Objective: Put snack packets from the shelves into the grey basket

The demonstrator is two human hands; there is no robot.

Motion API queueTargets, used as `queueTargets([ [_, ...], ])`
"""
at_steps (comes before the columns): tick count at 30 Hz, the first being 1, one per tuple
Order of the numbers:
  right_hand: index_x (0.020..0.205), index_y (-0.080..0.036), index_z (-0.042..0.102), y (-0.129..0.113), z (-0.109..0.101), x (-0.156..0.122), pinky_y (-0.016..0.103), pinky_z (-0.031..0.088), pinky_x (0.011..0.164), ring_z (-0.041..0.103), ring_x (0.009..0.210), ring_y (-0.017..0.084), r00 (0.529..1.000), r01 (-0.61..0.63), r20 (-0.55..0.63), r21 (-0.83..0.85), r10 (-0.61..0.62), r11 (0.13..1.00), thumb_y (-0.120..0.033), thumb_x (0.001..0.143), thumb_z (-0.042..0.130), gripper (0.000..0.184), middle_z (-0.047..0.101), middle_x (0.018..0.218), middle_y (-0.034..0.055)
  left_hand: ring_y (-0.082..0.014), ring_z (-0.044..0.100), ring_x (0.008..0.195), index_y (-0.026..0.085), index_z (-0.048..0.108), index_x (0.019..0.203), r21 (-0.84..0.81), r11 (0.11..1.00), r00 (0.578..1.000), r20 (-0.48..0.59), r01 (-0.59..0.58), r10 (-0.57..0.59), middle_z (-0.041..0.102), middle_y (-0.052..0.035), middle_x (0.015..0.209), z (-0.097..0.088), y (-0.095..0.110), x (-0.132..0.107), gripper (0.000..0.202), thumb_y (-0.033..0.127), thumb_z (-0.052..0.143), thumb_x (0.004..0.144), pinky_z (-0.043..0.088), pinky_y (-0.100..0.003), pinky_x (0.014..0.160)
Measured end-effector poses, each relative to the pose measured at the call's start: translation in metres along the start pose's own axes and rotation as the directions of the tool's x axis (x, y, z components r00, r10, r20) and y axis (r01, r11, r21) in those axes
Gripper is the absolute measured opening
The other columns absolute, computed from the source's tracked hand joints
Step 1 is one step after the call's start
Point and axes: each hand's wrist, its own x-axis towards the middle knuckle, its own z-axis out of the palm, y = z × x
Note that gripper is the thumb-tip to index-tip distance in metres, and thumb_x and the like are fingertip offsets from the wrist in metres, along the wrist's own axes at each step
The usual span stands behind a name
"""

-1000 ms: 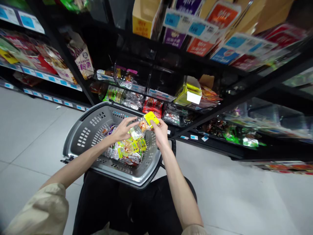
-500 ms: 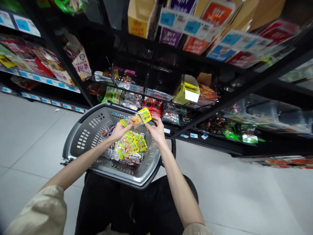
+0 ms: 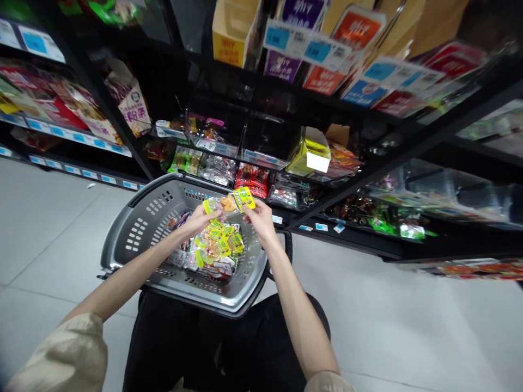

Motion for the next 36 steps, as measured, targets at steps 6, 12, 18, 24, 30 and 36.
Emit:
queueTargets([
  [6, 0.085, -0.019, 0.073, 0.004, -0.001, -0.001, 0.026, 0.044, 0.047, 0.054, 0.048, 0.012, 0.989, 0.104, 0.127, -0.241, -0.074, 0.965, -0.054, 0.067, 0.085, 0.041, 0.068, 0.072, -0.0001, -0.0195, 0.070, 0.071, 0.013, 0.072, 0.088, 0.276, 0.960, 0.999, 0.026, 0.037, -0.046, 0.076, -0.0050, 0.076, -0.004, 0.003, -0.003, 0.043, 0.052, 0.086, 0.075, 0.055, -0.030, 0.074],
  [12, 0.101, -0.015, 0.078, 0.010, -0.005, 0.003, 0.024, 0.048, 0.058, 0.061, 0.065, 0.015, 0.949, 0.279, 0.260, -0.427, -0.179, 0.860, -0.057, 0.079, 0.075, 0.047, 0.073, 0.080, 0.0002, -0.0199, 0.069, 0.070, 0.014, 0.074, 0.080, 0.304, 0.947, 0.989, 0.078, 0.099, -0.129, 0.076, -0.0063, 0.076, -0.007, 0.000, -0.001, 0.041, 0.052, 0.085, 0.072, 0.053, -0.030, 0.069],
  [18, 0.100, -0.022, 0.081, 0.003, -0.004, -0.007, 0.031, 0.057, 0.078, 0.075, 0.084, 0.024, 0.894, 0.440, 0.289, -0.705, -0.341, 0.555, -0.038, 0.091, 0.066, 0.023, 0.081, 0.090, 0.0070, -0.0228, 0.075, 0.080, 0.019, 0.062, 0.132, 0.127, 0.963, 0.969, 0.037, 0.236, -0.242, 0.080, -0.0082, 0.097, -0.004, 0.007, -0.005, 0.073, 0.050, 0.088, 0.070, 0.056, -0.033, 0.076],
  [24, 0.108, -0.031, 0.081, -0.041, -0.044, -0.019, 0.041, 0.059, 0.099, 0.077, 0.105, 0.025, 0.704, 0.652, 0.261, -0.605, -0.661, 0.456, -0.023, 0.091, 0.059, 0.029, 0.081, 0.112, 0.0029, -0.0205, 0.072, 0.069, 0.020, 0.055, 0.131, 0.224, 0.917, 0.939, 0.023, 0.329, -0.343, 0.081, -0.0104, 0.098, -0.017, -0.005, 0.002, 0.088, 0.078, 0.075, 0.068, 0.054, -0.033, 0.072],
  [30, 0.113, -0.019, 0.080, -0.112, -0.123, 0.028, 0.046, 0.058, 0.094, 0.077, 0.097, 0.032, 0.430, 0.426, -0.250, -0.791, -0.868, 0.439, -0.041, 0.095, 0.058, 0.036, 0.081, 0.106, 0.0131, -0.0238, 0.072, 0.073, 0.020, 0.062, 0.113, 0.391, 0.875, 0.949, 0.013, 0.286, -0.316, 0.081, -0.0090, 0.093, -0.031, -0.019, 0.012, 0.088, 0.085, 0.074, 0.055, 0.050, -0.033, 0.071],
  [36, 0.130, -0.016, 0.073, -0.144, -0.157, 0.081, 0.038, 0.053, 0.095, 0.073, 0.103, 0.028, 0.678, -0.004, -0.177, -0.972, -0.714, 0.236, -0.021, 0.098, 0.041, 0.045, 0.079, 0.114, 0.0166, -0.0252, 0.072, 0.075, 0.020, 0.066, 0.110, 0.474, 0.843, 0.940, 0.089, 0.252, -0.331, 0.080, -0.0086, 0.094, -0.035, -0.022, 0.009, 0.082, 0.082, 0.075, 0.056, 0.048, -0.031, 0.067],
])
